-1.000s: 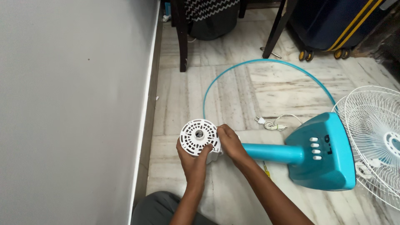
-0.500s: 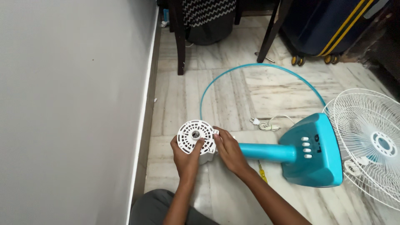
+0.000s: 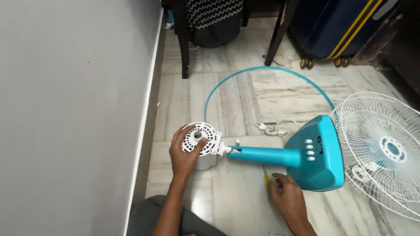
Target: The person sits on the floor and attaches a white fan motor housing to the base of a teal fan stand. They use a yellow screwdriver to tighten screws into the housing to secure it to the stand.
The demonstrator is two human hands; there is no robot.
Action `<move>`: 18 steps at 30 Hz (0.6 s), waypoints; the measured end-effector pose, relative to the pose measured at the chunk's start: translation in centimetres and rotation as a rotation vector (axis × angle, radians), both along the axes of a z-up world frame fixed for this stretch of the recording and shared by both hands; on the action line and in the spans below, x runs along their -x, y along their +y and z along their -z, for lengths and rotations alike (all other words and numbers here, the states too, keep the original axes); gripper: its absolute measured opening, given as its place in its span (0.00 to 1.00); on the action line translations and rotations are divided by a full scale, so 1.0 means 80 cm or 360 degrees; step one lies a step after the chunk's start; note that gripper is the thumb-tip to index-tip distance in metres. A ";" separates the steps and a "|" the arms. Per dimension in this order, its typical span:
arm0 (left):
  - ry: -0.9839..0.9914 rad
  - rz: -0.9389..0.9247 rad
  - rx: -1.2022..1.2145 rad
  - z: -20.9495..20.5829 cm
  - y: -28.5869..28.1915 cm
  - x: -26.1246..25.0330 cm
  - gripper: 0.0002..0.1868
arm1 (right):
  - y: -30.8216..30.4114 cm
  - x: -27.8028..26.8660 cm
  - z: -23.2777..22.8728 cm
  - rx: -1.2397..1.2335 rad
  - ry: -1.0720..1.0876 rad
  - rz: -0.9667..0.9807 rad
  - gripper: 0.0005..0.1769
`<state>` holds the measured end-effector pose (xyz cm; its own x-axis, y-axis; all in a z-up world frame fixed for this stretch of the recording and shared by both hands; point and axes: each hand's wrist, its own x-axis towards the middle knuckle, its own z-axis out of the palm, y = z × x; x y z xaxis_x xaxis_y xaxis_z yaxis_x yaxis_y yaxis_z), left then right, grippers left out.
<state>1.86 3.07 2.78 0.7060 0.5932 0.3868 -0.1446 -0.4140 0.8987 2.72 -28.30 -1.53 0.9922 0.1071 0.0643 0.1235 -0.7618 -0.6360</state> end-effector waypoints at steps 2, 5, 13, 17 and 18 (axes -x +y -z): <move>-0.0043 -0.0049 -0.0026 0.004 -0.004 -0.002 0.23 | -0.007 -0.006 0.002 0.0067 0.0116 0.0108 0.24; -0.0087 -0.0142 -0.0099 0.008 -0.009 -0.003 0.20 | -0.001 -0.010 -0.001 0.0095 0.0216 0.0265 0.24; -0.0095 -0.0337 -0.0155 0.013 -0.028 -0.001 0.19 | -0.003 -0.026 -0.011 -0.0303 0.0038 0.0818 0.15; -0.0089 -0.0391 -0.0207 0.017 -0.034 0.000 0.19 | -0.023 -0.021 -0.011 -0.0536 -0.0577 0.0849 0.19; -0.0084 -0.0387 -0.0214 0.019 -0.033 0.001 0.19 | -0.027 -0.022 -0.011 -0.0473 -0.0663 0.0873 0.22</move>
